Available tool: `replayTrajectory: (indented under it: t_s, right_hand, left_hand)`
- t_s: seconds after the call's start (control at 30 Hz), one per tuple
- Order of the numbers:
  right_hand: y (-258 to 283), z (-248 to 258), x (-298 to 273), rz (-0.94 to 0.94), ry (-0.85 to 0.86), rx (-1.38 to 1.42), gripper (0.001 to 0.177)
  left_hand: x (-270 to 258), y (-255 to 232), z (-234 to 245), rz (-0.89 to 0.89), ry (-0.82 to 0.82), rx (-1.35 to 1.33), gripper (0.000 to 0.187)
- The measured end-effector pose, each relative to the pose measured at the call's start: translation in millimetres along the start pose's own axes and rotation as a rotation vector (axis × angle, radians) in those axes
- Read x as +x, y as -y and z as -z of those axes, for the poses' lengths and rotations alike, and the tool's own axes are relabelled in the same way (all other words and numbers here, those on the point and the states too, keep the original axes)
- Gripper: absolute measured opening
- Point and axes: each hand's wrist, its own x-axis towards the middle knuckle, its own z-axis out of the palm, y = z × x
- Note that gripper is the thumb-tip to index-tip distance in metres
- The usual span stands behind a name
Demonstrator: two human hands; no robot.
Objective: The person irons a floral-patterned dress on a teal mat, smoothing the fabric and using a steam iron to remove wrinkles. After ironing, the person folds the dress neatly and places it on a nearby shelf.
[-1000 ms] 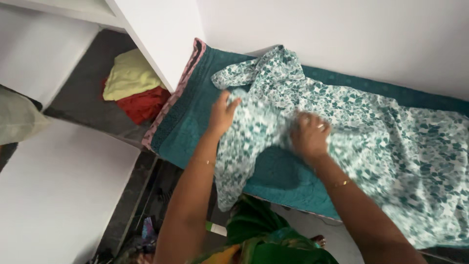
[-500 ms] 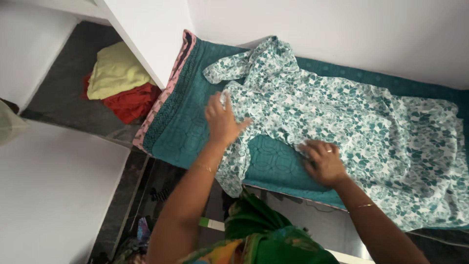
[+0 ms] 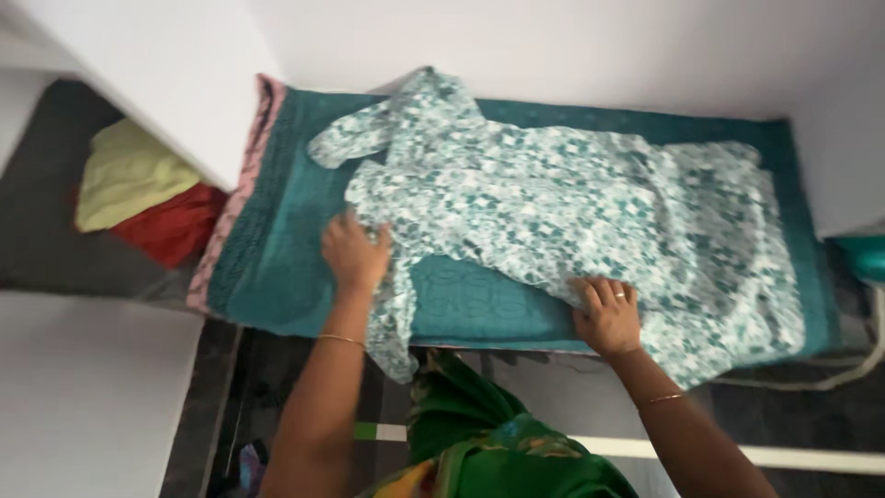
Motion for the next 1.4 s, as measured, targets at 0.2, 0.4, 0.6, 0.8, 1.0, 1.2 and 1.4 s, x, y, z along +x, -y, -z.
replayTrajectory:
  t_s: [0.2, 0.4, 0.6, 0.8, 1.0, 1.2, 1.4]
  right_hand:
    - [-67.5, 42.0, -53.4, -0.279, 0.014, -0.25, 0.055]
    - [-102.9, 65.9, -81.0, -0.393, -0.125, -0.241, 0.042]
    - [-122.9, 62.4, -93.9, -0.498, -0.106, -0.304, 0.035]
    - [-183.7, 61.0, -103.9, -0.566, 0.255, -0.191, 0.042]
    - [-276.9, 121.5, -30.8, -0.74, -0.054, -0.163, 0.043]
    - [-306.2, 145.4, -11.4, -0.645, -0.426, -0.019, 0.035]
    - [-265.3, 134.0, -85.7, -0.538, -0.595, 0.025, 0.03]
  left_hand:
    - [27.8, 42.8, -42.9, 0.174, 0.391, -0.338, 0.07]
    - [35.2, 86.0, -61.6, 0.144, 0.109, -0.15, 0.048]
    - [40.2, 155.4, -15.3, 0.403, -0.106, -0.364, 0.04]
    - [-4.7, 144.0, -9.1, 0.259, 0.186, -0.398, 0.033]
    - [6.4, 76.0, -7.6, 0.453, 0.423, -0.842, 0.044]
    - [23.3, 10.5, 62.5, 0.602, 0.057, -1.256, 0.065]
    - [-8.7, 36.5, 70.6, 0.344, 0.463, -0.94, 0.046]
